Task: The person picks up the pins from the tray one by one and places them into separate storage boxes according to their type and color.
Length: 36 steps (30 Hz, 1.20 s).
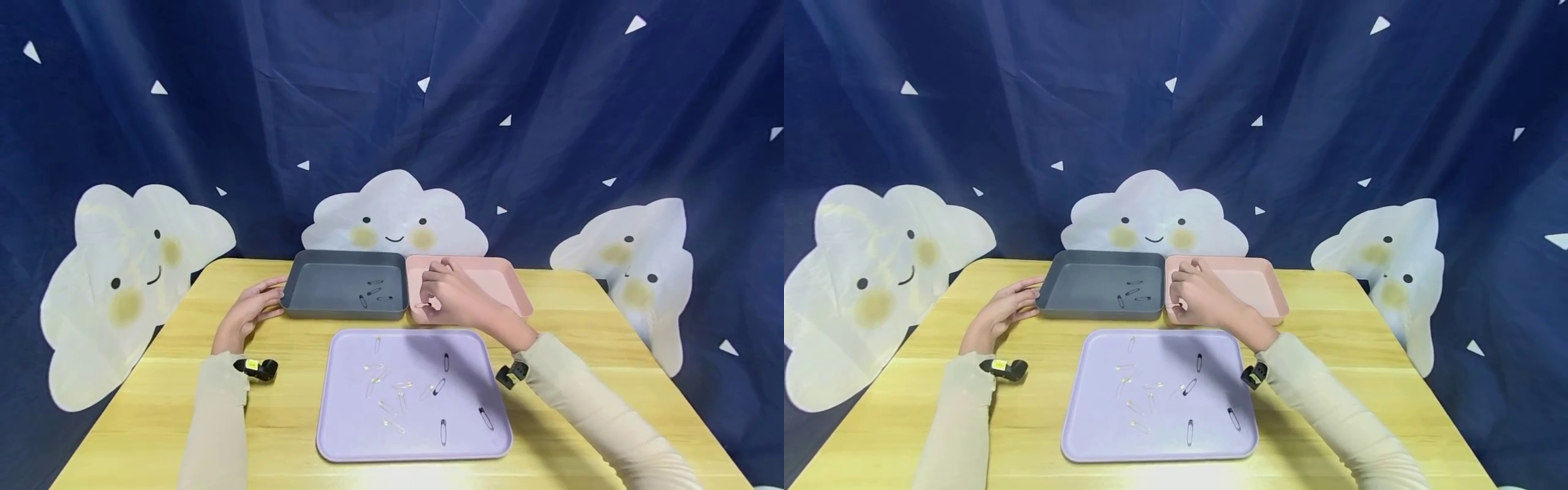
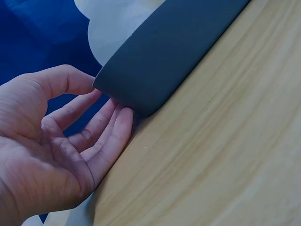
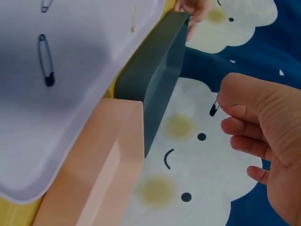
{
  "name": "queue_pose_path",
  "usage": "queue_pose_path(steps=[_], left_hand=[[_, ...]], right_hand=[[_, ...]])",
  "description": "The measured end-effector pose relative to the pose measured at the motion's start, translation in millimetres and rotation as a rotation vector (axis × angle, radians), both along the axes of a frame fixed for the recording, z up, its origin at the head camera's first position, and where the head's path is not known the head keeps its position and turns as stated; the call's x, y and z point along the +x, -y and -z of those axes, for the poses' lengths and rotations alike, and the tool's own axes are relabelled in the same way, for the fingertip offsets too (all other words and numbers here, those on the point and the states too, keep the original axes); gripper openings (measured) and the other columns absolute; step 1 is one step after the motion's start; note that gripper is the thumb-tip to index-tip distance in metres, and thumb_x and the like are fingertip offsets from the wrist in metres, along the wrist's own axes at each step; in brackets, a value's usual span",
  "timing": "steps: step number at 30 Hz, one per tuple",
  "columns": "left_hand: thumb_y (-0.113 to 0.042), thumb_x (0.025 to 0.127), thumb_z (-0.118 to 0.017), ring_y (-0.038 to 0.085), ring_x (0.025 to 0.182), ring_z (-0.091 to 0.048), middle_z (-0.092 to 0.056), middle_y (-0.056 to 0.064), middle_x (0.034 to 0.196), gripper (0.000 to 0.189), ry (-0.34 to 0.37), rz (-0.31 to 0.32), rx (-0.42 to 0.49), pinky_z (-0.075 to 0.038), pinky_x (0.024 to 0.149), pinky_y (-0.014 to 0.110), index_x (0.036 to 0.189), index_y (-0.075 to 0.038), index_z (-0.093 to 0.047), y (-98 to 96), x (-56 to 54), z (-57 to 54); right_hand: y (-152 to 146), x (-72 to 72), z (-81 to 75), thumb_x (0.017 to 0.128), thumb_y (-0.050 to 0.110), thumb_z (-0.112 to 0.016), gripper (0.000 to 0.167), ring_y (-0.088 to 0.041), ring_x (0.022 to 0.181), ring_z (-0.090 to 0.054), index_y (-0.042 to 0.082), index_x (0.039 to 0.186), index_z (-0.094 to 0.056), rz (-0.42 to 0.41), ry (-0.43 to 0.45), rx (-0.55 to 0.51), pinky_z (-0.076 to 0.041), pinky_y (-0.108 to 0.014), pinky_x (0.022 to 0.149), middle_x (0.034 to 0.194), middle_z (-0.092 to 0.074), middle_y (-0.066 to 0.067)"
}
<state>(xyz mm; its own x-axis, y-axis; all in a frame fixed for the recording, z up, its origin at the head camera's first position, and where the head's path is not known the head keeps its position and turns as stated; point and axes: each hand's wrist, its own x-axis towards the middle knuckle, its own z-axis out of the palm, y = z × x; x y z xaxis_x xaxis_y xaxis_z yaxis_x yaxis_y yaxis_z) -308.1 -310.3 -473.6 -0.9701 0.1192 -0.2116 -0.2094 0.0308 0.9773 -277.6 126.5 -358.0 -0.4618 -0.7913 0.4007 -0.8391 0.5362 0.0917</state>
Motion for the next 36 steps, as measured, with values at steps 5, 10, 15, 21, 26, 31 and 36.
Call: queue_pose_path(steps=[5,10,15,21,26,31,36], left_hand=[[-0.017,0.106,-0.055,0.004,0.101,-0.068,-0.070,-0.015,0.110,0.062,0.019,0.007,0.008,-0.057,0.090,0.026,0.160,-0.005,-0.029,-1.7,3.7,-7.2],[-0.016,0.105,-0.055,0.005,0.102,-0.068,-0.071,-0.015,0.108,0.062,0.028,0.009,0.010,-0.057,0.092,0.028,0.160,-0.004,-0.029,-2.5,6.6,-12.5],[-0.019,0.105,-0.057,0.003,0.100,-0.068,-0.071,-0.016,0.109,0.063,0.022,-0.002,-0.002,-0.057,0.087,0.023,0.160,-0.007,-0.031,-0.4,3.2,-4.6],[-0.022,0.104,-0.058,0.001,0.101,-0.068,-0.066,-0.011,0.119,0.063,-0.002,-0.003,-0.025,-0.057,0.086,0.021,0.160,-0.008,-0.032,0.5,1.2,0.7],[-0.021,0.105,-0.057,0.001,0.101,-0.068,-0.066,-0.011,0.119,0.061,-0.006,-0.003,-0.023,-0.057,0.087,0.022,0.159,-0.008,-0.033,0.2,2.3,0.0],[-0.019,0.105,-0.057,0.002,0.101,-0.068,-0.068,-0.013,0.116,0.059,0.003,-0.012,-0.004,-0.057,0.087,0.022,0.159,-0.008,-0.035,-0.4,2.3,-0.3],[-0.019,0.105,-0.057,0.002,0.101,-0.068,-0.068,-0.014,0.116,0.060,0.004,-0.011,-0.011,-0.057,0.086,0.022,0.160,-0.009,-0.034,0.5,1.9,0.0]], right_hand=[[4,-5.1,-2.4,0.070,0.009,-0.077,0.014,-0.019,0.080,-0.049,0.014,0.069,-0.064,-0.010,-0.031,-0.034,-0.037,-0.042,0.087,0.072,-0.058,0.002],[7,-10.2,-7.0,0.070,0.008,-0.078,0.014,-0.020,0.079,-0.049,0.013,0.070,-0.065,-0.030,-0.057,-0.040,-0.037,-0.044,0.086,0.071,-0.058,0.001],[11,-14.3,-11.1,0.070,0.009,-0.080,0.014,-0.020,0.079,-0.048,0.012,0.071,-0.066,-0.007,-0.062,-0.017,-0.038,-0.045,0.087,0.072,-0.057,0.003],[17,-18.7,-16.0,0.072,0.008,-0.079,0.012,-0.020,0.081,-0.048,0.013,0.071,-0.068,0.016,-0.026,-0.006,-0.038,-0.047,0.092,0.075,-0.062,0.002],[23,-23.5,-18.9,0.072,0.006,-0.077,0.012,-0.021,0.081,-0.048,0.013,0.070,-0.067,0.018,-0.006,-0.012,-0.037,-0.047,0.092,0.075,-0.062,-0.002],[29,-28.4,-19.0,0.073,0.007,-0.078,0.013,-0.020,0.082,-0.047,0.013,0.070,-0.067,0.035,0.005,-0.009,-0.037,-0.048,0.095,0.075,-0.061,-0.002],[34,-31.0,-20.4,0.073,0.006,-0.078,0.012,-0.020,0.083,-0.047,0.012,0.072,-0.068,0.050,0.030,-0.023,-0.036,-0.049,0.096,0.075,-0.060,-0.002]])
